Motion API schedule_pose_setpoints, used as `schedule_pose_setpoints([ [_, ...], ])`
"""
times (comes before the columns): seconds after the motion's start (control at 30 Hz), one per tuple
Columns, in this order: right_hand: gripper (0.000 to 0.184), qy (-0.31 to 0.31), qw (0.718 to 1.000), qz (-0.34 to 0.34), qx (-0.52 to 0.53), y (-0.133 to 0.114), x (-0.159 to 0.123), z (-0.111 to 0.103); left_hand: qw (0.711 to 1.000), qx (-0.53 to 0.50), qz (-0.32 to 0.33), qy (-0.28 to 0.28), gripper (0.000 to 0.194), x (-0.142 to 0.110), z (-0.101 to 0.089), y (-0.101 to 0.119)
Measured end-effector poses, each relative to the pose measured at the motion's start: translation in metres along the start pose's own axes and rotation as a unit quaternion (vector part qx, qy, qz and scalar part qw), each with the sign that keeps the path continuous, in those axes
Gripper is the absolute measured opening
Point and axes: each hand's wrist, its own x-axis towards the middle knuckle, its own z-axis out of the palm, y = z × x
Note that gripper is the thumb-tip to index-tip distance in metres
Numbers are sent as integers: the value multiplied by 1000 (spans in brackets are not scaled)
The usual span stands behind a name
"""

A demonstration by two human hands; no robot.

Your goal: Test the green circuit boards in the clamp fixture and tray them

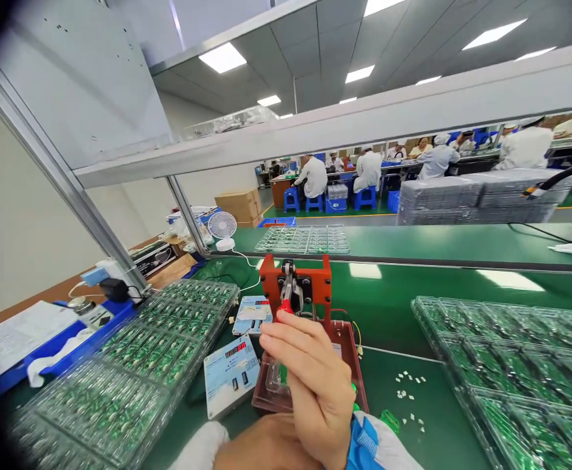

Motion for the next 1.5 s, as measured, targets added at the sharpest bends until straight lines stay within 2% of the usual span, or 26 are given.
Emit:
schedule_pose_setpoints([
  [0.07, 61, -5, 1000, 11, 9, 2, -2, -1, 999, -33, -6, -10, 26, -13, -23, 4],
  [0.13, 61, -13, 1000, 11, 14, 4, -3, -1, 998, -57, -29, -5, 34, -27, -53, 4],
  [0.2, 59, -18, 1000, -2, 14, 5, -4, -1, 993, -49, -103, 43, 36, -37, -85, -3],
  [0.27, 58, -16, 1000, -18, 9, 6, -3, -1, 972, 41, -200, 118, 34, -39, -112, -21],
  [0.3, 58, -16, 1000, -24, 6, 6, -3, 0, 957, 102, -242, 123, 49, -37, -122, -32],
  [0.37, 59, -21, 999, -30, -1, 5, -2, -1, 927, 196, -314, 63, 90, -32, -133, -56],
  [0.43, 58, -27, 999, -31, -3, 3, -1, -1, 905, 237, -354, -18, 116, -26, -135, -76],
  [0.5, 57, -29, 999, -32, -2, 3, -1, 0, 898, 247, -358, -61, 127, -22, -133, -88],
  [0.7, 56, -7, 999, -45, -11, 5, -2, 3, 895, 260, -347, -102, 133, -19, -128, -92],
  [1.0, 58, -9, 999, -47, -17, 4, -2, 4, 890, 257, -362, -104, 136, -17, -127, -94],
  [1.13, 60, -14, 998, -50, -22, 4, -4, 2, 898, 240, -356, -91, 137, -18, -128, -95],
  [1.3, 60, -27, 998, -46, -30, 5, -5, 2, 912, 210, -345, -70, 133, -23, -139, -90],
  [1.37, 62, -24, 998, -48, -29, 5, -6, 2, 903, 216, -365, -65, 133, -27, -142, -90],
  [1.5, 65, -18, 998, -52, -39, 6, -7, 2, 885, 224, -398, -92, 134, -33, -143, -92],
])
